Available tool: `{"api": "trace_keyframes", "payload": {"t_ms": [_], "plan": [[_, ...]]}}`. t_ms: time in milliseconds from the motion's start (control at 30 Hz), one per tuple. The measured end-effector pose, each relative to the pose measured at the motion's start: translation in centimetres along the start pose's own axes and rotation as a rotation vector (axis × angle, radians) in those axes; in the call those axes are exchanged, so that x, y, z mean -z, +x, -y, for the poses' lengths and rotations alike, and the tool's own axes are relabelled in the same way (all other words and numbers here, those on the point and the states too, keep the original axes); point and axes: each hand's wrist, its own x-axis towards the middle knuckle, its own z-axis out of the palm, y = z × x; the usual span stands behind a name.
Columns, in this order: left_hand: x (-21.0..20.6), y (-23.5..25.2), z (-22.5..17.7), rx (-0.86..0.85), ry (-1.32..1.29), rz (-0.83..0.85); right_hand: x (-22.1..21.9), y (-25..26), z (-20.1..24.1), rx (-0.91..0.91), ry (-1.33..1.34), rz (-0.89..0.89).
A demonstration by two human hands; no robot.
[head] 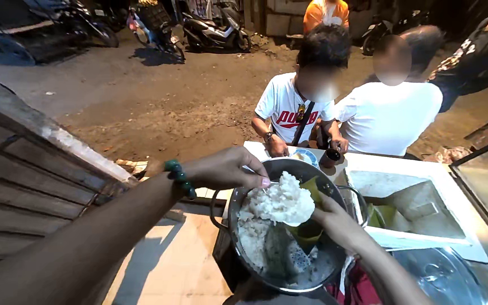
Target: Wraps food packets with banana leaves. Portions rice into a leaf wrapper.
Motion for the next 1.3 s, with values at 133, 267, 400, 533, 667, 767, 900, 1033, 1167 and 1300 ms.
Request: {"api": "trace_keyframes", "payload": {"t_ms": [133,267,400,533,667,767,900,1033,1167,1300], "plan": [[-0.5,0.3,0.9,0.026,0.126,0.026,-0.6,-0.2,1.3,-0.153,0.221,0.064],[-0.7,0.6,1.2,0.060,0.247,0.060,-0.3,-0.1,1.4,-0.343,0.417,0.059],[-0.4,1.1,0.9,0.095,0.235,0.064,0.1,-0.3,-0.1,-0.245,0.654,0.213],[0.3,2.1,0.1,0.099,0.333,0.063,-0.4,-0.7,-1.9,-0.052,0.605,0.468],[-0.5,3.4,-2.7,-0.054,0.577,0.147,-2.1,-1.0,-3.0,0.109,0.562,0.421],[-0.8,3.8,-6.2,-0.144,0.782,0.216,-2.5,-1.4,-3.2,0.221,0.518,0.405],[1.2,2.9,-8.8,-0.409,0.966,-0.061,-2.3,-1.5,-3.4,0.270,0.620,0.363],[2.8,-0.1,-11.5,-0.461,1.119,-0.305,-2.3,-1.4,-3.7,0.258,0.675,0.296],[-0.6,-1.8,-12.3,-0.505,1.126,-0.380,-2.5,-1.3,-3.4,0.226,0.675,0.242],[-3.9,-0.8,-10.9,-0.522,1.141,-0.348,-3.0,-1.4,-3.4,0.207,0.651,0.202]]}}
